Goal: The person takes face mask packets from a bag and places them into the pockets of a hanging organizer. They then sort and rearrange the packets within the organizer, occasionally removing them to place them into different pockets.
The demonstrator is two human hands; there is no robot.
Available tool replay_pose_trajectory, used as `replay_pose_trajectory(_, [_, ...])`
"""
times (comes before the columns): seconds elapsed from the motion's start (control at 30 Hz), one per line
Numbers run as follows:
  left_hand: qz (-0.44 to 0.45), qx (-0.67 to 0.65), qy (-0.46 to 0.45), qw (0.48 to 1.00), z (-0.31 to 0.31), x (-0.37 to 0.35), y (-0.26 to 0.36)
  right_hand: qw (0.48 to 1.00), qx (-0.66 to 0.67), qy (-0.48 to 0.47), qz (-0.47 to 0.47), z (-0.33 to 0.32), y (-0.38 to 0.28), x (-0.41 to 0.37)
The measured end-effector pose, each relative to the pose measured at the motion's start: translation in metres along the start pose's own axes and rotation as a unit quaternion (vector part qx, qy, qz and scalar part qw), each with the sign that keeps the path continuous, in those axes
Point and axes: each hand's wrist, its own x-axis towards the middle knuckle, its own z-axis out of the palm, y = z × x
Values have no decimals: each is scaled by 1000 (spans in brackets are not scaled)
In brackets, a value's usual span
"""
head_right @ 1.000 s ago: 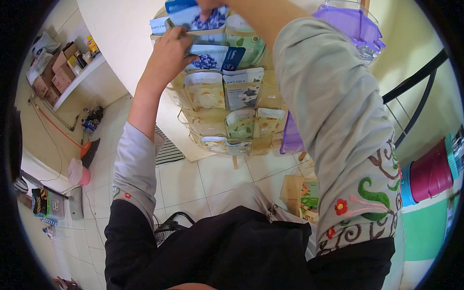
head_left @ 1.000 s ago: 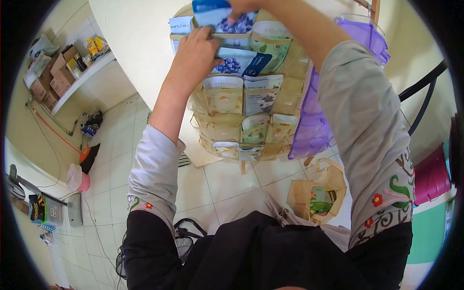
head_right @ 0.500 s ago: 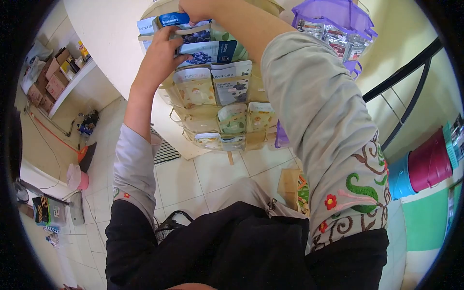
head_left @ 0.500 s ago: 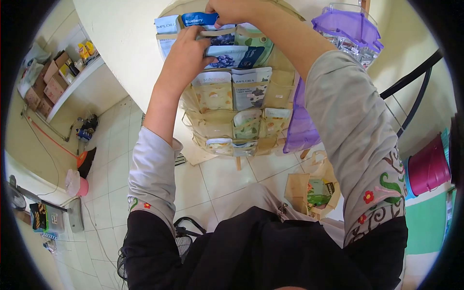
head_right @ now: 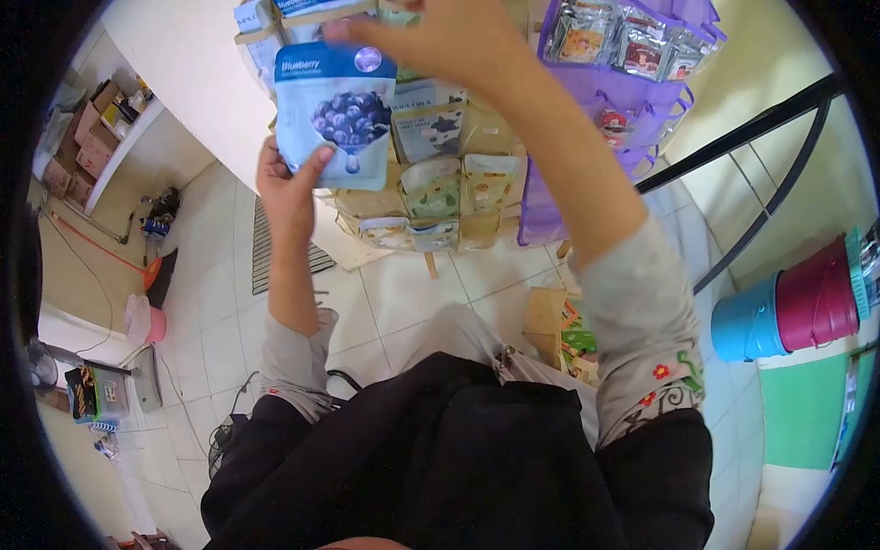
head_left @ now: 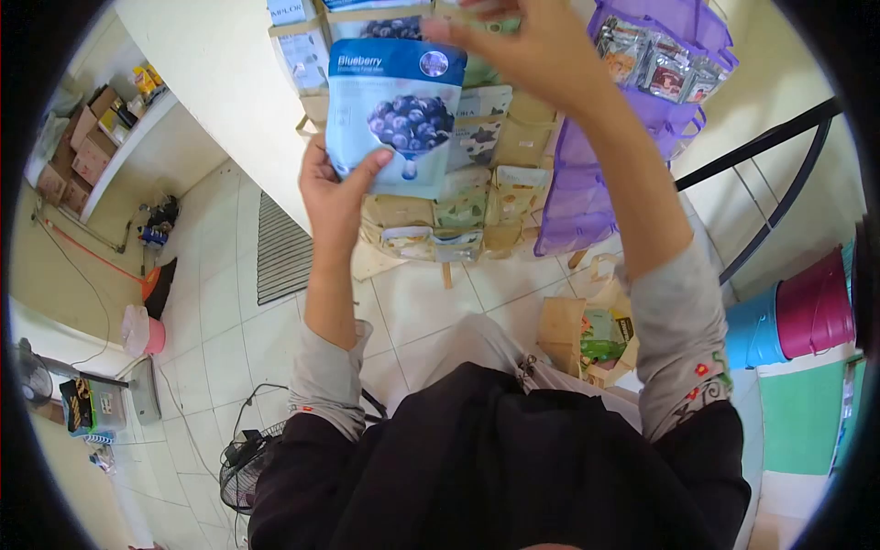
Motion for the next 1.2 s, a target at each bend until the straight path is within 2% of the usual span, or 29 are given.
replay_pose_trajectory(0.03, [-11, -54, 18, 998, 5, -14, -9, 998, -10, -30, 47, 4, 8, -28])
replay_pose_trajectory(0.07, [-43, -65, 7, 997, 8, -28, -18, 982, 112, -86, 123, 13, 23, -55])
replay_pose_trajectory(0.1, [-50, -80, 1, 996, 15, -40, -25, 942, 232, -141, 196, 23, 37, -82])
replay_pose_trajectory(0.17, [-153, -82, -63, 983, 20, -64, -42, 872, 369, -147, 287, 38, 45, -129])
replay_pose_trajectory(0.27, [-127, -30, -143, 981, 20, -74, -62, 903, 209, -199, 317, 50, 68, -178])
replay_pose_trajectory(0.33, [-38, 130, -143, 980, 21, -69, -35, 907, 62, -261, 323, 46, 61, -187])
replay_pose_trajectory(0.37, [7, 209, -144, 967, 21, -65, -21, 920, 54, -261, 288, 50, 63, -192])
replay_pose_trajectory(0.4, [81, 298, -227, 924, 19, -60, -15, 931, 46, -259, 254, 55, 65, -198])
replay_pose_trajectory(0.43, [37, 337, -287, 896, 18, -59, -17, 941, 38, -256, 220, 60, 66, -204])
replay_pose_trajectory(0.5, [-48, 408, -399, 820, 19, -56, -21, 941, 84, -209, 253, 70, 66, -208])
replay_pose_trajectory(0.53, [-34, 444, -402, 800, 13, -45, -18, 939, 106, -185, 269, 71, 67, -210])
replay_pose_trajectory(0.57, [-17, 479, -403, 780, 1, -29, -12, 952, 94, -154, 246, 68, 69, -210])
replay_pose_trajectory(0.63, [21, 504, -307, 807, -15, -4, -1, 973, 70, -93, 201, 59, 72, -210])
replay_pose_trajectory(0.7, [57, 491, -269, 827, -30, 23, 3, 963, 76, -97, 238, 52, 79, -217])
replay_pose_trajectory(0.77, [70, 489, -265, 828, -32, 41, 1, 958, 74, -101, 258, 48, 83, -224])
replay_pose_trajectory(0.87, [115, 512, -291, 800, -33, 51, -22, 958, 59, -110, 260, 42, 85, -237])
replay_pose_trajectory(0.97, [62, 567, -303, 763, -40, 51, -42, 957, 49, -121, 260, 33, 92, -250])
replay_pose_trajectory(1.2, [73, 610, -345, 710, -37, 48, -58, 946, 19, -137, 292, 6, 98, -269])
